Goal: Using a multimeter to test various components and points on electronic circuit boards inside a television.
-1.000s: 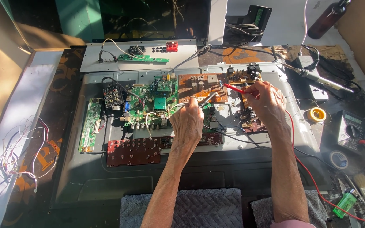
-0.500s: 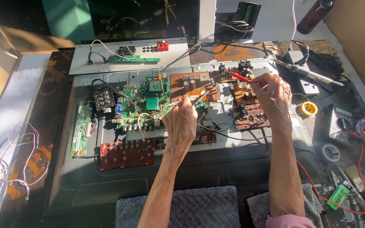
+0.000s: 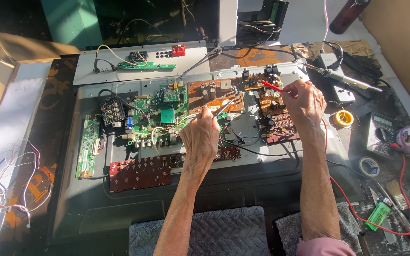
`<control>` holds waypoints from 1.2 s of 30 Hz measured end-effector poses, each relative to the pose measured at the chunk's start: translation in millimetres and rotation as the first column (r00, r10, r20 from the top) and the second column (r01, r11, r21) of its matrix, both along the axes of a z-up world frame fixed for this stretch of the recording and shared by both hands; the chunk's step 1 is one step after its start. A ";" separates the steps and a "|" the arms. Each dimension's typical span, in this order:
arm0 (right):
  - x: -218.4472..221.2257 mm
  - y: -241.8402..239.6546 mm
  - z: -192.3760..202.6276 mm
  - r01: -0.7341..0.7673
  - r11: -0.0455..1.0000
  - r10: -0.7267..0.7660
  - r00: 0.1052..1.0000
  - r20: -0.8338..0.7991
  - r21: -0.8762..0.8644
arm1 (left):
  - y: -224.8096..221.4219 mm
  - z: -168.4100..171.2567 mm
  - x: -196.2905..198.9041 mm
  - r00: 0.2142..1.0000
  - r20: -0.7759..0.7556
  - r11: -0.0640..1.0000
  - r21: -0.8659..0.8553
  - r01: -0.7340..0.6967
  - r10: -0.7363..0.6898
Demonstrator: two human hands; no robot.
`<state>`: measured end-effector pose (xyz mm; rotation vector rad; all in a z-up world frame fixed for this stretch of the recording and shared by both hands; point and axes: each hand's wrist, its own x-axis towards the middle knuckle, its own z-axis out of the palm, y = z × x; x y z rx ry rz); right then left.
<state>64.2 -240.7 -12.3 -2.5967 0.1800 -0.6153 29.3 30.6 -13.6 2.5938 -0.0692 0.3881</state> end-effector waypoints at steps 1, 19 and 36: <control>-3.5 6.5 8.3 0.006 1.000 -0.006 1.000 0.010 0.025 | -0.4 -2.7 1.1 1.000 0.013 1.000 0.022 0.000 -0.001; -17.6 16.0 25.8 -0.026 0.999 0.024 0.995 0.095 0.025 | 1.4 -10.7 3.8 0.998 0.053 0.998 0.060 0.020 -0.023; 3.5 24.5 -6.0 -0.034 0.999 0.034 0.999 0.029 0.000 | 1.0 -12.9 5.0 0.996 0.085 0.999 0.050 0.011 -0.015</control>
